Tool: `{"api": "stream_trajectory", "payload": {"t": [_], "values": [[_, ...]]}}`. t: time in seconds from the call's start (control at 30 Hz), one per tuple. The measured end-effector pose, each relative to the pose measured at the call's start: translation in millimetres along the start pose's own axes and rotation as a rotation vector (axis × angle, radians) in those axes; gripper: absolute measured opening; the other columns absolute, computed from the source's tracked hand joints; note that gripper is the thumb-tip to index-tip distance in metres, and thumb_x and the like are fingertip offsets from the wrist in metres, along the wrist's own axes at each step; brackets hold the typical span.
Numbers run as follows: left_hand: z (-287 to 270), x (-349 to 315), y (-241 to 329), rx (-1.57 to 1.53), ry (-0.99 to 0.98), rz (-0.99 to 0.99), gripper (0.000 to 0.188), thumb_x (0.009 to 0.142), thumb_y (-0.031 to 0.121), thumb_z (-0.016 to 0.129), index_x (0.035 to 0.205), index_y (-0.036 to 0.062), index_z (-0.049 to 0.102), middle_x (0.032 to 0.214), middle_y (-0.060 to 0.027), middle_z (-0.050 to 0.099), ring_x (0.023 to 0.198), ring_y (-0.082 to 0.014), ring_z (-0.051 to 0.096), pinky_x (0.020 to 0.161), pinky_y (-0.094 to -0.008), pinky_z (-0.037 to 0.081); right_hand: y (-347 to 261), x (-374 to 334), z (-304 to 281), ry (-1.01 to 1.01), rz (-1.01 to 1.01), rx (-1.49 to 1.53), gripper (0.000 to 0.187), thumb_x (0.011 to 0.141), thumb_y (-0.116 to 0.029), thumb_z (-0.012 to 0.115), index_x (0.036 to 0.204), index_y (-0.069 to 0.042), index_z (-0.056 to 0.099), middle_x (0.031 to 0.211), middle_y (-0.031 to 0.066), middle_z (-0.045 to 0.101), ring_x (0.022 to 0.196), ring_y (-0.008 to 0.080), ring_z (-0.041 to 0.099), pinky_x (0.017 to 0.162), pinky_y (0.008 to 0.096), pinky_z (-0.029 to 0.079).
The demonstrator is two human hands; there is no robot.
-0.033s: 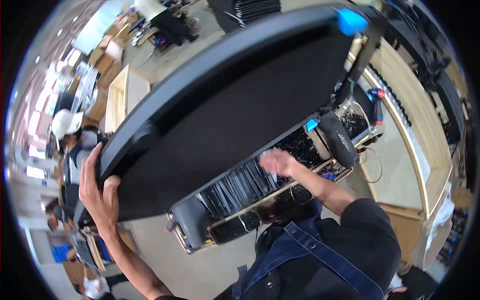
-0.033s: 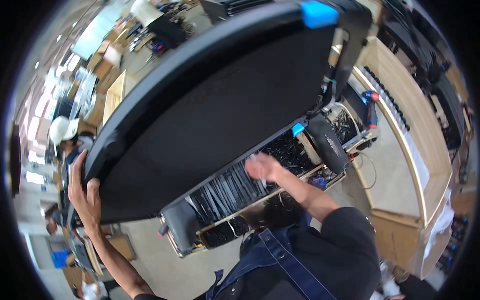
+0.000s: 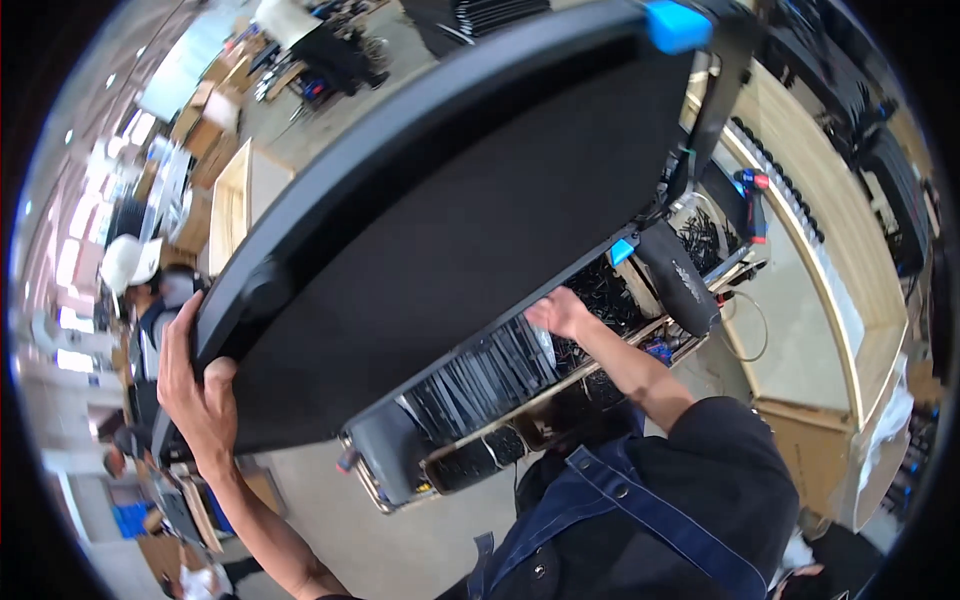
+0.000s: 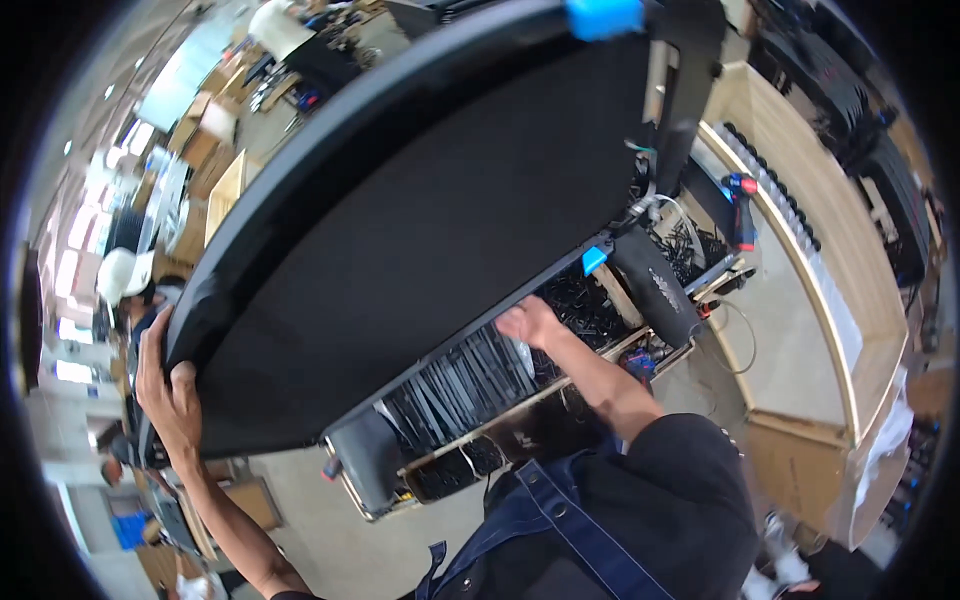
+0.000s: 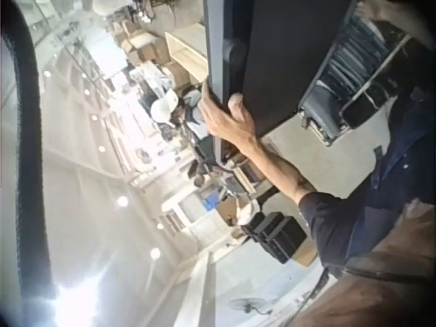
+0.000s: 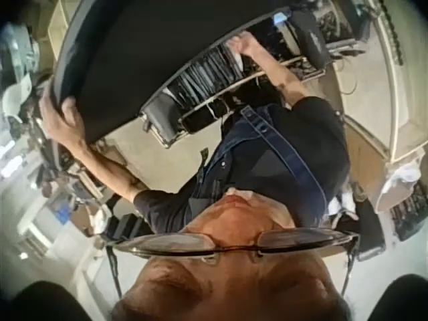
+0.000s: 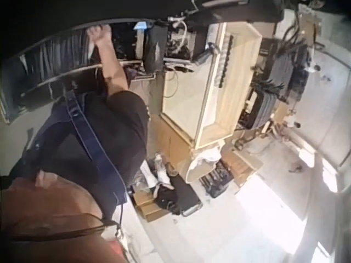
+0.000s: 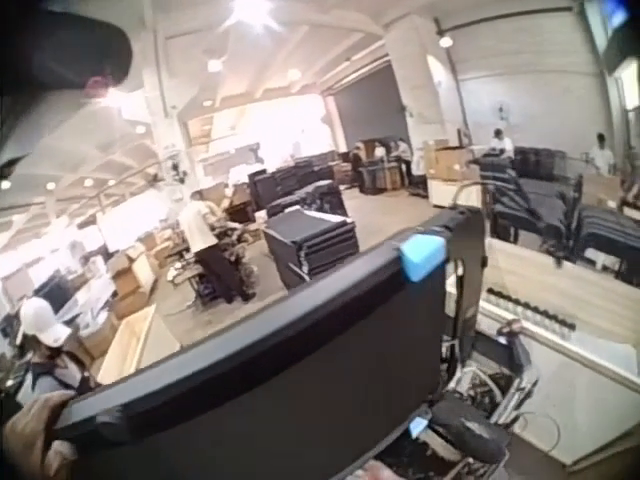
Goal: Assembling and installing components onto a treadmill base in a manufacturing environment.
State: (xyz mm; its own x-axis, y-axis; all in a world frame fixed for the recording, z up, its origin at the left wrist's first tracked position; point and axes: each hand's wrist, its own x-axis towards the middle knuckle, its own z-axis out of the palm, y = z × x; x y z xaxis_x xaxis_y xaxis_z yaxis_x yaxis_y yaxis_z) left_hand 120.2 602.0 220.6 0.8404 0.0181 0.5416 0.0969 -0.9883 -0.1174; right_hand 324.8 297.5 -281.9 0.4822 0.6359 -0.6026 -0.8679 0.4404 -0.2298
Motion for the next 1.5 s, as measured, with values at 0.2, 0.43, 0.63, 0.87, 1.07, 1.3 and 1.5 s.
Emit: {"api": "stream_trajectory", "payload": {"t": [0.2, 0.43, 0.63, 0.87, 1.07, 1.3, 1.5], "values": [[113, 87, -108, 0.119, -0.130, -0.223, 0.070, 0.111, 0.052, 0.027, 0.111, -0.0061, 0.065, 0.088, -0.0258, 0.065, 0.080, -0.0400, 0.061, 0.073, -0.0472, 0.043, -15, 66, 32, 0.152, -0.037, 0.023, 0.042, 0.104, -0.030, 0.058, 0.137, -0.004, 0.057, 0.122, 0.0151, 0.070, 0.110, 0.0288, 0.069, 0.094, 0.0407, 0.059], [339, 139, -132, -0.195, -0.535, -0.277, 0.073, 0.111, 0.054, 0.033, 0.085, -0.0098, 0.059, 0.063, -0.0099, 0.044, 0.065, -0.0192, 0.042, 0.058, -0.0437, 0.035, 46, -14, -66, 0.335, -0.054, -0.097, 0.042, 0.103, -0.030, 0.059, 0.136, -0.004, 0.058, 0.124, 0.0160, 0.069, 0.113, 0.0298, 0.068, 0.095, 0.0410, 0.057], [511, 48, -102, -0.269, -0.854, -0.386, 0.077, 0.109, 0.057, 0.034, 0.090, -0.0117, 0.063, 0.071, -0.0221, 0.061, 0.071, -0.0253, 0.057, 0.070, -0.0448, 0.046, 45, -68, -146, 0.425, -0.040, -0.281, 0.041, 0.102, -0.030, 0.059, 0.135, -0.004, 0.059, 0.125, 0.0168, 0.068, 0.115, 0.0307, 0.066, 0.097, 0.0413, 0.056], [427, 2, -57, -0.266, -0.458, -0.322, 0.033, 0.107, 0.026, 0.054, 0.125, -0.0014, 0.062, 0.117, -0.0195, 0.063, 0.109, -0.0386, 0.061, 0.096, -0.0437, 0.048, -4, -92, -221, 0.431, 0.087, -0.571, 0.041, 0.101, -0.030, 0.060, 0.134, -0.004, 0.060, 0.127, 0.0177, 0.067, 0.117, 0.0317, 0.065, 0.098, 0.0417, 0.055], [305, -196, 5, -0.123, -0.569, -0.504, 0.043, 0.098, 0.020, 0.065, 0.136, -0.0005, 0.056, 0.141, -0.0255, 0.053, 0.131, -0.0442, 0.050, 0.111, -0.0515, 0.039, 16, -73, -224, 0.188, 0.035, -0.954, 0.041, 0.100, -0.030, 0.060, 0.133, -0.005, 0.061, 0.128, 0.0185, 0.066, 0.119, 0.0326, 0.064, 0.100, 0.0420, 0.054], [238, -307, 94, -0.066, -0.379, -0.952, 0.041, 0.101, 0.022, 0.059, 0.135, 0.0008, 0.058, 0.143, -0.0243, 0.052, 0.131, -0.0419, 0.049, 0.114, -0.0507, 0.035, -16, -22, -204, -0.003, -0.167, -1.353, 0.041, 0.099, -0.030, 0.061, 0.132, -0.005, 0.062, 0.130, 0.0195, 0.065, 0.121, 0.0336, 0.062, 0.102, 0.0423, 0.053], [253, -315, 104, -0.042, -0.177, -1.005, 0.036, 0.098, 0.021, 0.057, 0.128, 0.0018, 0.062, 0.137, -0.0221, 0.057, 0.128, -0.0398, 0.050, 0.111, -0.0507, 0.035, -10, -19, -174, -0.104, -0.317, -1.705, 0.041, 0.099, -0.030, 0.062, 0.131, -0.005, 0.063, 0.131, 0.0203, 0.065, 0.123, 0.0345, 0.061, 0.103, 0.0426, 0.051]]}}
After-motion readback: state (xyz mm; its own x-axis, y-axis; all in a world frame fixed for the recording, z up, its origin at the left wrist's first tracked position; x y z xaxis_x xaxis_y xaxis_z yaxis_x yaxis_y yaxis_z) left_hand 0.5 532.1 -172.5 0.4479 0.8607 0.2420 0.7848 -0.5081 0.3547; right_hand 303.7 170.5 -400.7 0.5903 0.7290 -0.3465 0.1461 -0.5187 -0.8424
